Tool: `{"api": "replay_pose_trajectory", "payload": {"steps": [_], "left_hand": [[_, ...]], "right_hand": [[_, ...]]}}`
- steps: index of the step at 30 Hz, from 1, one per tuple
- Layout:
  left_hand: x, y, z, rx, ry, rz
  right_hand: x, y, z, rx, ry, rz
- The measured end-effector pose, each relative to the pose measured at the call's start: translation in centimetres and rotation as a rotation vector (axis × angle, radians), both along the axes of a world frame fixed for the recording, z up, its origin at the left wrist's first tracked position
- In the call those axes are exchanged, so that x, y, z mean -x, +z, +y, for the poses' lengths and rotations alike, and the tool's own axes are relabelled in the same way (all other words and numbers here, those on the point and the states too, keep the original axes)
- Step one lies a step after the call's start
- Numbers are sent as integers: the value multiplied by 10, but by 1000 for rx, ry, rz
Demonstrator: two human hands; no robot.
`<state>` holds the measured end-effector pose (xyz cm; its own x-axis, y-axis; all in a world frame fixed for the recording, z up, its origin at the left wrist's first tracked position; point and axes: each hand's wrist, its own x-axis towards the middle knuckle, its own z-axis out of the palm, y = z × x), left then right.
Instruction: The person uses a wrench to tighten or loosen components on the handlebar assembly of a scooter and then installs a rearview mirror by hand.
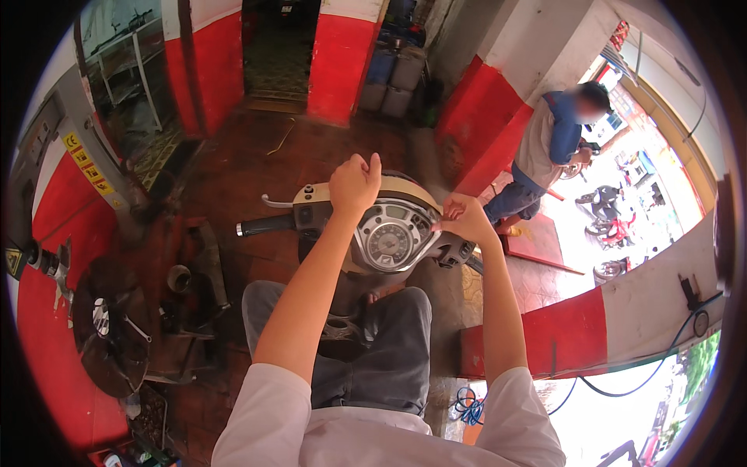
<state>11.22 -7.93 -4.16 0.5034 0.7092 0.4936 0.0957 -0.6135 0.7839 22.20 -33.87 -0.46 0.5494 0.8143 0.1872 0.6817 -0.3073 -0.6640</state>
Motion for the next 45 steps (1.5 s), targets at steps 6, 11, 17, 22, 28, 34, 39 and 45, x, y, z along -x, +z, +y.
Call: {"api": "replay_pose_trajectory", "payload": {"steps": [6,11,17,22,28,34,39,45], "left_hand": [[0,1,-2,-37,0,14],[-2,3,-2,0,-17,21],[-2,-4,2,-134,22,-67],[4,7,-4,-78,-79,-76],[36,7,-60,-604,-525,-192],[30,3,-68,-853,-643,130],[28,17,-69,-554,-854,180],[29,25,-66,-240,-900,98]], "right_hand": [[-54,-26,10,-318,-187,-11],[-58,-35,0,-318,-53,-21],[-9,-32,19,-136,-255,-283],[-12,-39,14,-145,-250,-294],[-12,-40,12,-115,-345,-313],[-13,-41,14,-96,-400,-268],[-23,-44,11,-57,-431,-228],[-8,-40,8,-211,-304,-172]]}}
